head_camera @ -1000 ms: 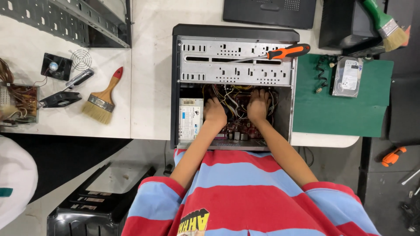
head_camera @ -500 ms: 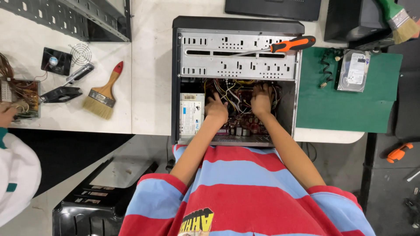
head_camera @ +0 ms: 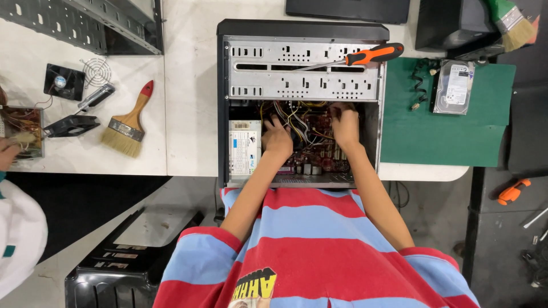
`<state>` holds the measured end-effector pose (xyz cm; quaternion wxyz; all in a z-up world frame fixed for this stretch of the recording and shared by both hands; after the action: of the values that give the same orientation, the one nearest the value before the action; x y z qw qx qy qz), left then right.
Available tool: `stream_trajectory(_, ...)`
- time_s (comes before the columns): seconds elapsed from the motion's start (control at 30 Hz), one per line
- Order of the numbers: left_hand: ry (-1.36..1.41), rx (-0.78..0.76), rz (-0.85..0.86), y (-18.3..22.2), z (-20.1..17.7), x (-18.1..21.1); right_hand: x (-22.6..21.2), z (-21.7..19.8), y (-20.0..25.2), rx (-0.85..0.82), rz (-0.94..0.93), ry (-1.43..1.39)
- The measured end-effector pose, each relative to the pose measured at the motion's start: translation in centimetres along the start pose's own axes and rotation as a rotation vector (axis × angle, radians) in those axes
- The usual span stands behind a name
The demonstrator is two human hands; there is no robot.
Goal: Disassembling a desktop computer tower by removing the hard drive, RAM modules, and disconnecting internal wiring.
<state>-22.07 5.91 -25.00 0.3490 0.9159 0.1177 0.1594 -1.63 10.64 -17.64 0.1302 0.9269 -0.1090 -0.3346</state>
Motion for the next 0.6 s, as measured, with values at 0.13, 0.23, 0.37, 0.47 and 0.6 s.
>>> stream_trajectory(0.13,-0.025,0.012,-0.009,0.6,-0.2,0.0,0.9,2.1,-0.8,0.044,-0.174,0.0)
stream_trajectory(0.23,-0.034,0.002,0.001,0.8,-0.8,0.2,1.8,3.0,-1.5,0.079,-0.193,0.129)
stream_trajectory(0.37,-0.099,-0.025,0.007,0.2,0.3,0.2,5.2,4.3,-2.9,0.129,-0.179,0.183)
stream_trajectory(0.47,-0.092,-0.034,0.004,-1.6,2.9,-1.0,5.4,4.6,-3.0,0.1,-0.191,0.163)
stream_trajectory(0.6,-0.106,-0.08,0.001,-0.1,2.1,-1.0,3.1,3.7,-2.4,0.051,-0.199,0.12)
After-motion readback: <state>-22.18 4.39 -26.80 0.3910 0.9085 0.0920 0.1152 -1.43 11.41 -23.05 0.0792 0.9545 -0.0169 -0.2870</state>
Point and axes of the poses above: each hand's wrist, its own y-axis away from the middle knuckle, its own z-axis out of the palm, x = y × z, the point moved 8 cm from there along -y, towards the middle knuckle, and after that the axes turned 1 degree about -x, right-handed, at the moved point
